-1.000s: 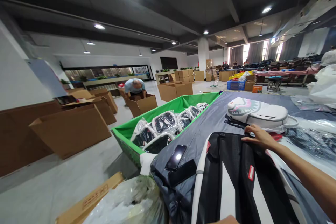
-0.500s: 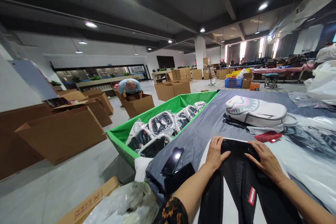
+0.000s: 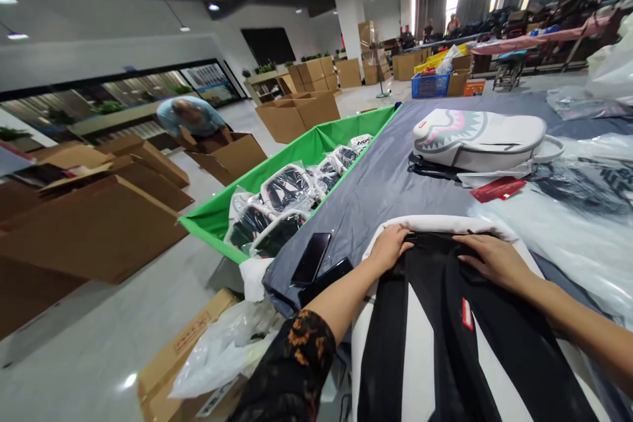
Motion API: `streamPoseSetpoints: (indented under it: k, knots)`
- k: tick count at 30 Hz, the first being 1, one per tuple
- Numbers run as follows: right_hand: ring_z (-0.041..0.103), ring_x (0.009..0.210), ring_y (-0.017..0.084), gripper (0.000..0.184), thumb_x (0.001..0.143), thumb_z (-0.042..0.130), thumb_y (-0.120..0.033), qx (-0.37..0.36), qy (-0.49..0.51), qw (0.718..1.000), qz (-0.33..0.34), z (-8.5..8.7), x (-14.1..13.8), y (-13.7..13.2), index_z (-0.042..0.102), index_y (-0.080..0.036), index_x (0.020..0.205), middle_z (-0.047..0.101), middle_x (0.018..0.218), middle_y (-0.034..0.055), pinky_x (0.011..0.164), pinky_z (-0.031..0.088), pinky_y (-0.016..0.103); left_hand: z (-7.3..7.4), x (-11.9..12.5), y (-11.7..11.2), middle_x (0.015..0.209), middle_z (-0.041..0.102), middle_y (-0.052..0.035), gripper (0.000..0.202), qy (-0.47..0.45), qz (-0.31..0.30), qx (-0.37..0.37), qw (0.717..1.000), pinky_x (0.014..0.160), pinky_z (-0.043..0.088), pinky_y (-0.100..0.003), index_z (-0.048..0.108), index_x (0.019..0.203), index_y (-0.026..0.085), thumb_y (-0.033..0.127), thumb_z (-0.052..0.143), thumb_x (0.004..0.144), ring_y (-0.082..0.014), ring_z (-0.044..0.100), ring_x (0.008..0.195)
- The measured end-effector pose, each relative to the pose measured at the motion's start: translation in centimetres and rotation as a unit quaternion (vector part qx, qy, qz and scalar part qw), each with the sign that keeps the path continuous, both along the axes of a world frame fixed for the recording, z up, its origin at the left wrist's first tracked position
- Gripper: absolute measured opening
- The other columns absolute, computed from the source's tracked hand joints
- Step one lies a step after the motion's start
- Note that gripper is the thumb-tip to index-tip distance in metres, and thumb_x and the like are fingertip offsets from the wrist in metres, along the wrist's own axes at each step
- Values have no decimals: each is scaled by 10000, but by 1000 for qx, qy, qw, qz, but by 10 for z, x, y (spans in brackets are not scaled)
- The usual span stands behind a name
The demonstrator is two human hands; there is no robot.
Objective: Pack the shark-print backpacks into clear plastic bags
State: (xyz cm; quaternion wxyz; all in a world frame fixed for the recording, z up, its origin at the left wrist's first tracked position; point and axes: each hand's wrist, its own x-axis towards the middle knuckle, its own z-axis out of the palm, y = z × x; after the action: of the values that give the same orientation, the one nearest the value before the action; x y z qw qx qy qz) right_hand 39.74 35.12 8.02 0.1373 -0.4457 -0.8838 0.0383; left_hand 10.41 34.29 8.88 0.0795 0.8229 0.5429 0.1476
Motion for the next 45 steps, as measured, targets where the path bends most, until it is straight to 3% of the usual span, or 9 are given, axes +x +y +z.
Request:
streamPoseSetpoints:
  k: [5, 8, 14, 17, 22, 30, 35, 39, 45]
  knots:
    - [685, 1116, 320, 432, 903, 569, -280, -9, -54, 997, -59, -7, -20, 54, 614, -177, 1320, 717, 1224, 161, 920, 558, 445, 24, 25, 30, 1250, 688, -218, 402, 32, 30, -33, 999, 1035, 507, -479, 634, 1273, 91, 277, 700, 923, -351, 644, 1217]
    - [715, 1012, 333, 371, 875, 580, -203, 1, -61, 995, -75, -6, -35, 77, 639, -139, 1236, 741, 1111, 180, 843, 566, 438, 30, 52, 16, 1560, 445, -252, 691, 18, 31, -8, 999, 1156, 365, -599, 403, 1534, 150, 476, 615, 963, -406, 395, 1471]
    - [637, 1208, 267, 484, 873, 446, -36, 54, -66, 992, -90, 1, -52, 69, 587, -111, 1330, 657, 1318, 185, 1028, 492, 375, 1, 78, -7, 1663, 267, -218, 822, -37, 53, -108, 992, 1254, 211, -566, 265, 1606, 126, 644, 423, 986, -347, 127, 1575]
    - [571, 1293, 233, 566, 902, 372, -20, 80, -70, 988, -111, 11, -43, 59, 503, -112, 1445, 586, 1434, 161, 1067, 464, 335, -14, 78, -8, 1669, 275, -186, 775, -73, 80, -44, 993, 1274, 210, -528, 272, 1601, 109, 594, 397, 1009, -311, 148, 1576]
    - [637, 1114, 294, 516, 896, 364, -22, 86, -92, 978, -164, 18, -25, 63, 595, -90, 1352, 707, 1219, 171, 876, 546, 387, -24, 80, -14, 1592, 446, -157, 726, -105, 80, 8, 991, 1271, 264, -533, 316, 1582, 95, 547, 413, 1021, -309, 228, 1559]
    - [597, 1120, 340, 367, 907, 401, -42, 89, -164, 975, -122, -1, -57, 82, 685, -113, 1128, 697, 1138, 210, 850, 518, 434, -30, 85, -12, 1611, 434, -71, 679, -4, 39, 37, 999, 1277, 264, -511, 347, 1580, 158, 574, 252, 1051, -246, 312, 1536]
    - [641, 1061, 316, 365, 877, 457, -49, 94, -177, 977, -75, 21, -45, 87, 689, -172, 1130, 707, 1126, 169, 871, 532, 430, -29, 89, -8, 1605, 439, -73, 700, 4, 47, 33, 998, 1269, 282, -514, 354, 1580, 151, 585, 209, 1050, -238, 332, 1525]
    - [600, 1219, 326, 575, 737, 653, -63, 39, -159, 983, -87, 39, -2, 115, 622, -209, 1292, 636, 1344, 143, 960, 513, 405, -29, 88, -12, 1605, 439, -88, 703, -14, 56, 41, 998, 1270, 283, -519, 345, 1581, 140, 587, 230, 1052, -242, 347, 1518]
    - [686, 932, 232, 445, 654, 838, -136, -91, -194, 969, -123, 19, 3, 169, 680, -172, 1069, 720, 1017, 61, 784, 548, 334, -18, 81, -16, 1686, 278, -49, 643, -85, 25, 43, 995, 1280, 238, -539, 402, 1563, 272, 627, 314, 1033, -286, 178, 1577]
